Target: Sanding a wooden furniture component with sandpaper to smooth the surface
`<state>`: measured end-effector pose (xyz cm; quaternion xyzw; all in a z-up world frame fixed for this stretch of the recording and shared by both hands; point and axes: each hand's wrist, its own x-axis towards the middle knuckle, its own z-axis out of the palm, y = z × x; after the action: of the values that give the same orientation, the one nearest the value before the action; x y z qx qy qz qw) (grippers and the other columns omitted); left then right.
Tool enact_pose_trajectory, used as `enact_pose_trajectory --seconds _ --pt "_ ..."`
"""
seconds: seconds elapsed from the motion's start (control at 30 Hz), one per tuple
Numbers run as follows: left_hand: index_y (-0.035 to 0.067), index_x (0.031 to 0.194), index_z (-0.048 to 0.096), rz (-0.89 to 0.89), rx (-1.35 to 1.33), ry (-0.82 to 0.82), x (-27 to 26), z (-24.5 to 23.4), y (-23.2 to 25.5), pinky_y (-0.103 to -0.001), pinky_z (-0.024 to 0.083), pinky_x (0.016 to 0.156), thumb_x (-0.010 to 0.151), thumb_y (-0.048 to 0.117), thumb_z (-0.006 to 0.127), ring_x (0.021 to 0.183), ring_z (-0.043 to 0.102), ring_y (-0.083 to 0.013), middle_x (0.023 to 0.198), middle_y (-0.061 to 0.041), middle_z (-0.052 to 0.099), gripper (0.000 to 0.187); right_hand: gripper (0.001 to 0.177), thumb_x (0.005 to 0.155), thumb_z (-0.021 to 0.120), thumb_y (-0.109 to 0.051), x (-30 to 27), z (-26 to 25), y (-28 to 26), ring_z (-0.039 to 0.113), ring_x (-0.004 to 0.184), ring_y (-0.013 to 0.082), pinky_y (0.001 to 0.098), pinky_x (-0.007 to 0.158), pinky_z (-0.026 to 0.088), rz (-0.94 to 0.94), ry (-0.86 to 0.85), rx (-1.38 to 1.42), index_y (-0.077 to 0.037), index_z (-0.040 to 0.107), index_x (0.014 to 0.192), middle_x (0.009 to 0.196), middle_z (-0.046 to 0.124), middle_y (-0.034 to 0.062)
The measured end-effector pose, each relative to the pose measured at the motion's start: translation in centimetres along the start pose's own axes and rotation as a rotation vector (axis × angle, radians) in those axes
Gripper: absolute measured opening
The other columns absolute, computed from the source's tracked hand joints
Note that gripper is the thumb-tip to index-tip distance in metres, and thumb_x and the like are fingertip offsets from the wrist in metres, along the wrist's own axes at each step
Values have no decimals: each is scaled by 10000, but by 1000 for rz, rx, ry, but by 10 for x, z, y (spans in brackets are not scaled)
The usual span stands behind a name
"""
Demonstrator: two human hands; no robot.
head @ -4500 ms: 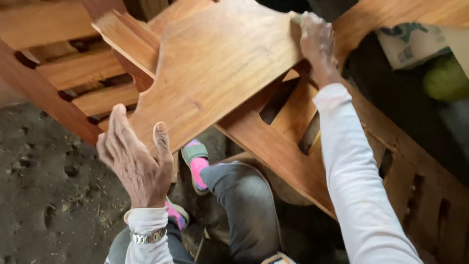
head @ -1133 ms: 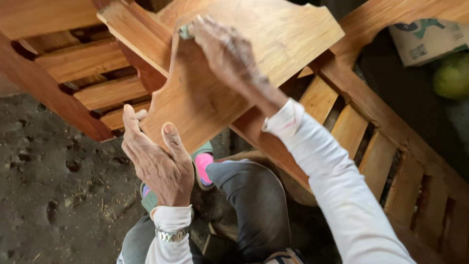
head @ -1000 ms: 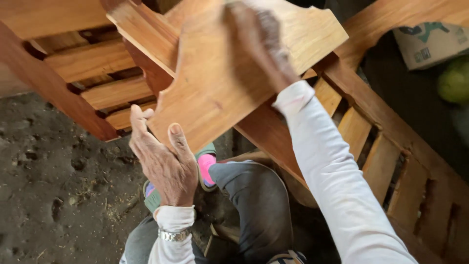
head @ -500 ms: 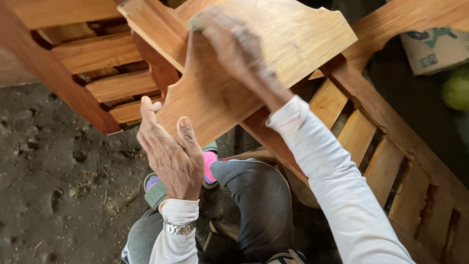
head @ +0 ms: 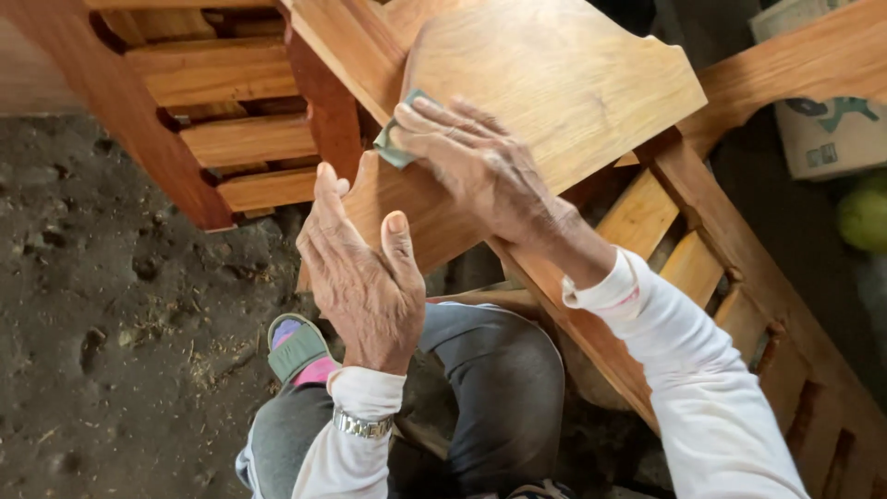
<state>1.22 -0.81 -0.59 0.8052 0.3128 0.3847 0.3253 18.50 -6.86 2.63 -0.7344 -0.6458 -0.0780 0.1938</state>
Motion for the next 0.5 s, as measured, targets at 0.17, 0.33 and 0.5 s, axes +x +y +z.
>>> enact_pose_trajectory --seconds 0.17,0.33,0.5 --pt "-30 1549 264 5 -35 -16 -2 -1 0 -482 425 1129 1121 305 489 1274 536 -390 1473 -221 522 589 336 1047 570 16 28 9 62 680 1208 228 567 1140 407 10 133 -202 -191 693 1282 1355 702 -1" --pt "-44 1546 262 27 -43 -9 -1 -4 -1 -476 400 1167 1107 273 515 1318 528 -386 1489 -234 507 597 200 1018 646 -34 39 10 72 734 1142 295 441 1016 528 136 213 -222 -37 744 1191 1307 722 92" --pt "-32 1546 282 -44 -91 -6 0 -3 1 -457 395 1170 1128 430 360 1307 542 -364 1463 -222 541 628 224 1054 620 -54 0 13 4 651 1299 323 536 1164 442 -50 76 -201 -150 715 1233 1358 715 97"
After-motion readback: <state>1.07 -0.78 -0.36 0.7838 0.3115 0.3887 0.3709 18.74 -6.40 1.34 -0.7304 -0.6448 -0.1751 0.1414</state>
